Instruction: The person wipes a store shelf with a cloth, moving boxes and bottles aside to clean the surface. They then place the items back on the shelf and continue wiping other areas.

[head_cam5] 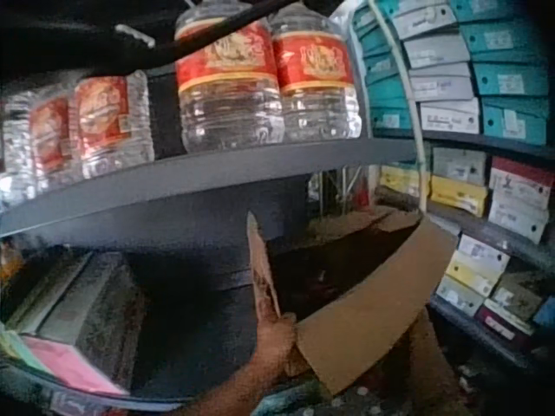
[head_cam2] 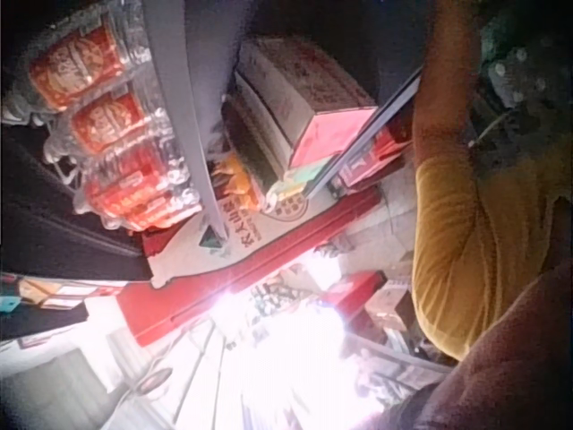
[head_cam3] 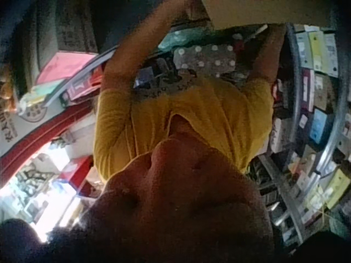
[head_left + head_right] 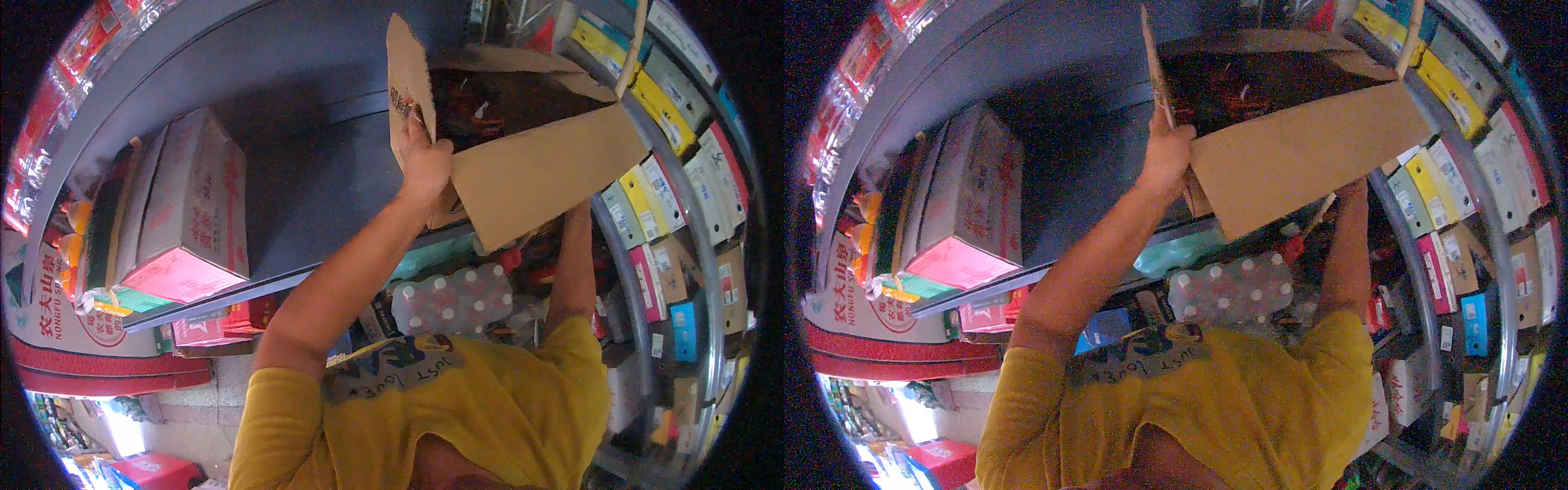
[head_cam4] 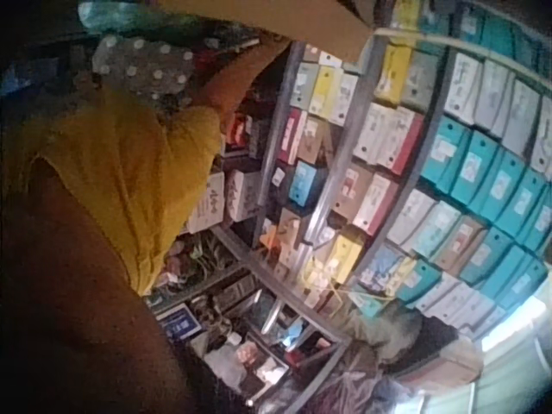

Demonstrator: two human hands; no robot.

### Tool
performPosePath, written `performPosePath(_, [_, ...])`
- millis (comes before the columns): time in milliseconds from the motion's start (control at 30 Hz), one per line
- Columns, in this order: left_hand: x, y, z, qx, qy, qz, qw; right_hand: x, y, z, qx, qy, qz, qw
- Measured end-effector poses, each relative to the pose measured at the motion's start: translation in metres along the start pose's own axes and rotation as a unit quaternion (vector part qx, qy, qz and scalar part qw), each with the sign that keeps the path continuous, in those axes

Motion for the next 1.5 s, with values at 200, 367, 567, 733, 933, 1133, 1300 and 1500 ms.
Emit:
performPosePath(200, [0.017,-0.008,0.014,0.017,0.167,0.047,0.985,-0.011,0.004,0.004,-0.003,-0.001,-0.004,1.0])
performPosePath(367, [0.015,-0.019,0.047,0.232,0.185,0.083,0.951,-0.013,0.005,0.012,0.004,-0.007,-0.027,1.0])
performPosePath(567, [0.024,-0.02,0.066,0.266,0.381,0.027,0.885,-0.026,-0.02,0.023,0.043,-0.07,-0.103,0.991])
performPosePath(733, [0.025,-0.021,0.065,0.202,0.42,0.012,0.884,-0.072,-0.116,0.079,0.076,-0.475,-0.247,0.841])
performPosePath(933, [0.022,-0.02,0.066,0.179,0.411,0.017,0.894,0.109,-0.308,0.157,0.1,-0.626,-0.547,0.547])
performPosePath(1133, [0.028,-0.022,0.068,0.197,0.439,0.034,0.876,0.223,-0.323,0.208,-0.342,-0.65,-0.489,0.471])
performPosePath(1300, [0.031,-0.022,0.079,0.336,0.451,-0.004,0.827,0.218,-0.281,0.296,-0.475,-0.665,-0.483,0.316])
performPosePath(1500, [0.028,-0.015,0.075,0.343,0.447,-0.041,0.825,0.274,-0.252,0.346,-0.542,-0.653,-0.377,0.371])
Point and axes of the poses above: each hand's wrist, its own y-axis towards the middle knuckle, its own x-axis out of the palm, z = x × y, the point moved 5 cm from there along y, towards the middle knuckle, and after that the axes turned 1 degree about -y, right-handed, at the moved point
